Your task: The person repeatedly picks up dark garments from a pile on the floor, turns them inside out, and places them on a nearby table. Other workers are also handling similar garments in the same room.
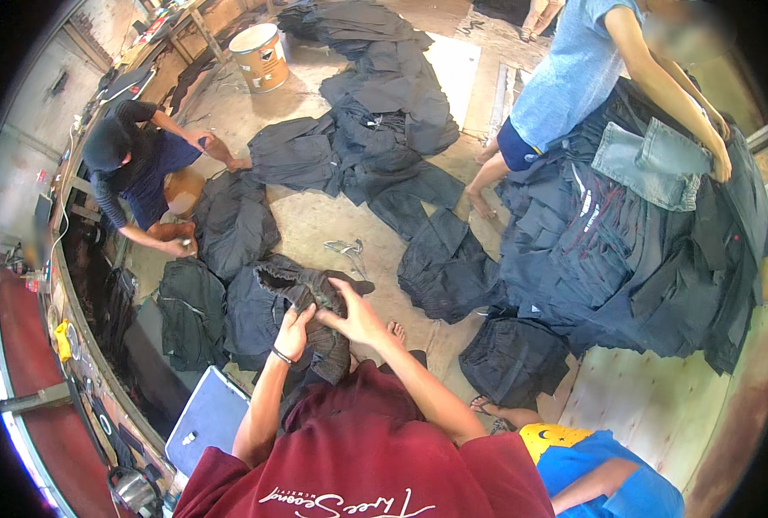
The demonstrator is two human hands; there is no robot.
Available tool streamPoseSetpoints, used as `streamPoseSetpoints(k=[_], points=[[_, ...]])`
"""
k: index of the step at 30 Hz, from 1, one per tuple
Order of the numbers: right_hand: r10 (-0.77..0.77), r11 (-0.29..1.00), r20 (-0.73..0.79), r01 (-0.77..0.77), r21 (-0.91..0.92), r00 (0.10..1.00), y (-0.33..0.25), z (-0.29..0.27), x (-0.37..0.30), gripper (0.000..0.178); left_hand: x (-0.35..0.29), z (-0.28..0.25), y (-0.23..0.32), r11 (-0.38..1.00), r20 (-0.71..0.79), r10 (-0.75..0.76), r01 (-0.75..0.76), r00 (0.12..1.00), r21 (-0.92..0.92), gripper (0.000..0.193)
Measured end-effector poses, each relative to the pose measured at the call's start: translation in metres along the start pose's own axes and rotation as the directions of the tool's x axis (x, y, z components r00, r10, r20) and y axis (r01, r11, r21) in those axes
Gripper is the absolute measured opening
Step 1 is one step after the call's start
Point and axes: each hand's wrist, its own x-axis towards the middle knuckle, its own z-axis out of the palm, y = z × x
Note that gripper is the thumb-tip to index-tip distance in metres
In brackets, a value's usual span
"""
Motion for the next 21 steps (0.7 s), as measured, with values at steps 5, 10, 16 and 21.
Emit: streamPoseSetpoints(k=[5, 10, 16, 21], points=[[0.077, 0.993, -0.041, -0.073, 0.094, 0.996, 0.002, -0.048, 0.012, 0.041, -0.012, -0.008, 0.060, 0.628, 0.075, 0.297, -0.254, 0.952, 0.735, 0.032], [0.297, 0.738, -0.063, -0.187, 0.648, 0.953, 0.002, -0.075, 0.002, 0.046, -0.047, 0.020, 0.119, 0.591, 0.038, 0.412, -0.299, 0.910, 0.749, 0.041], [0.332, 0.667, -0.065, -0.186, 0.721, 0.941, -0.020, -0.081, -0.022, 0.031, -0.088, 0.070, 0.143, 0.506, 0.139, 0.446, -0.377, 0.884, 0.775, 0.053], [0.424, 0.682, -0.127, -0.224, 0.696, 0.897, -0.033, -0.068, -0.032, 0.040, -0.095, 0.075, 0.134, 0.456, 0.192, 0.362, -0.353, 0.912, 0.817, 0.057]])
